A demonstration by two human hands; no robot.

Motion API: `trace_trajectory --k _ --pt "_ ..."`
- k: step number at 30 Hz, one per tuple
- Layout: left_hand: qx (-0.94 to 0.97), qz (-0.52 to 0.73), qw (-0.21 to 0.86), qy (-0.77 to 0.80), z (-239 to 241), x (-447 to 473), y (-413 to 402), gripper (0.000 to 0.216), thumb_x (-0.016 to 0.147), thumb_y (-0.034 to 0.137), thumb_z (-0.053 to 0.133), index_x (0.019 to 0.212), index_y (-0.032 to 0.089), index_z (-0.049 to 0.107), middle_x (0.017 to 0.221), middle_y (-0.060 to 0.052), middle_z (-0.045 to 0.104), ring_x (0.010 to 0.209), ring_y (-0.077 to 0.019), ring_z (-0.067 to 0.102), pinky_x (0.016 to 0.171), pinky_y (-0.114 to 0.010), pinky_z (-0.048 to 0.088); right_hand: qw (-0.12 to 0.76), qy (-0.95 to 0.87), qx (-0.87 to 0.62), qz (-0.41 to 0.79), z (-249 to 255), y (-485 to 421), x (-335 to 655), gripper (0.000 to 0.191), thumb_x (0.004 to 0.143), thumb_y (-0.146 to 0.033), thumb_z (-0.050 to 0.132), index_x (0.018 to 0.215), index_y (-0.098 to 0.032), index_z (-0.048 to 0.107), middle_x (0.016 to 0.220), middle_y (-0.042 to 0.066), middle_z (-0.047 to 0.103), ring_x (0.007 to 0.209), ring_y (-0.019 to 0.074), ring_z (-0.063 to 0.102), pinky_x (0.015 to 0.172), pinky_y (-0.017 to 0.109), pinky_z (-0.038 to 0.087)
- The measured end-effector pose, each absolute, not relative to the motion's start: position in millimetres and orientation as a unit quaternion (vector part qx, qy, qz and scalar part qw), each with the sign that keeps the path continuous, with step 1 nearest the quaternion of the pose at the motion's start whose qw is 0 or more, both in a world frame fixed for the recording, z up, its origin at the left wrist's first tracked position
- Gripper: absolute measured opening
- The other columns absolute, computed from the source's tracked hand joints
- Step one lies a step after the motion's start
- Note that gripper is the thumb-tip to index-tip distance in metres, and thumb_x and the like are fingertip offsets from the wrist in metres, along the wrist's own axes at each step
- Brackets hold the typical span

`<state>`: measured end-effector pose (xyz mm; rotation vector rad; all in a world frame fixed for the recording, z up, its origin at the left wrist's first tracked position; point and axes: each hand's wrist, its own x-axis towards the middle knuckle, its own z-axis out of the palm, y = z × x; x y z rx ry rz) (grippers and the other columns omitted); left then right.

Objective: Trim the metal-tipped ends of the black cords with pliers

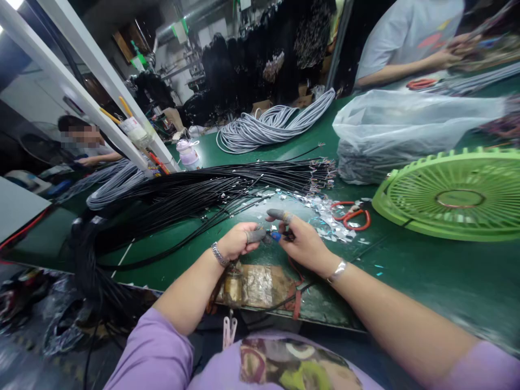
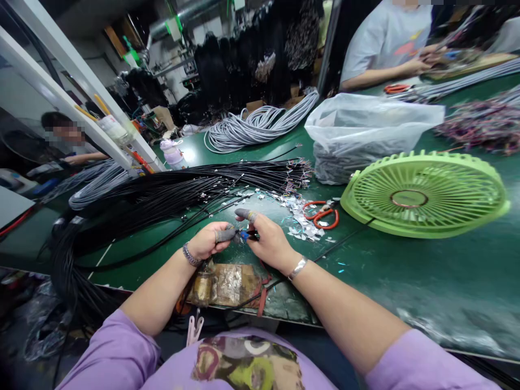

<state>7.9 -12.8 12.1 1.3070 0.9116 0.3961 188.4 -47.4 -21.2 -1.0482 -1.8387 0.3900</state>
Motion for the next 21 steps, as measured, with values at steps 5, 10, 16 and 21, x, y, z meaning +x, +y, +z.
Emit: trace_trajectory --k 5,10,16,21 --pt "0.596 0.170 0.650 0.439 10.9 9.8 -13.4 0.052 0.062 0.065 0.065 0.065 0.018 0.044 0.039 0.009 0.039 0.030 -0.0026 0.024 0.032 -0.019 0.012 0.465 -0.789 -0.393 0.081 -21.2 -45.0 192.4 0.052 0.069 -0.002 0.048 0.115 -0.023 0.059 0.090 0.004 0.068 0.076 0.0181 0.060 0.069 0.031 0.052" --pt "0.607 0.161 0.630 0.457 9.0 9.3 -11.2 0.046 0.067 0.061 0.063 0.069 0.018 0.048 0.040 0.009 0.038 0.032 -0.0031 0.025 0.034 -0.019 0.013 0.442 -0.812 -0.380 0.031 -21.0 -45.5 194.3 0.055 0.066 0.000 0.047 0.114 -0.022 0.060 0.087 0.005 0.068 0.081 0.0213 0.062 0.071 0.033 0.053" --pt "0.599 0.167 0.645 0.445 11.8 8.4 -10.8 0.049 0.064 0.063 0.064 0.067 0.018 0.047 0.038 0.009 0.037 0.031 -0.0029 0.023 0.034 -0.019 0.012 0.426 -0.816 -0.389 0.021 -24.8 -44.7 192.7 0.067 0.060 0.000 0.046 0.123 -0.021 0.055 0.106 0.008 0.067 0.097 0.0232 0.062 0.081 0.036 0.053" --pt "0.597 0.158 0.653 0.439 11.3 8.5 -10.7 0.050 0.061 0.063 0.065 0.066 0.018 0.046 0.037 0.010 0.036 0.030 -0.0029 0.022 0.033 -0.019 0.011 0.422 -0.824 -0.378 -0.014 -22.7 -45.7 191.1 0.062 0.063 0.002 0.047 0.120 -0.021 0.057 0.095 0.007 0.069 0.085 0.0224 0.061 0.073 0.033 0.052"
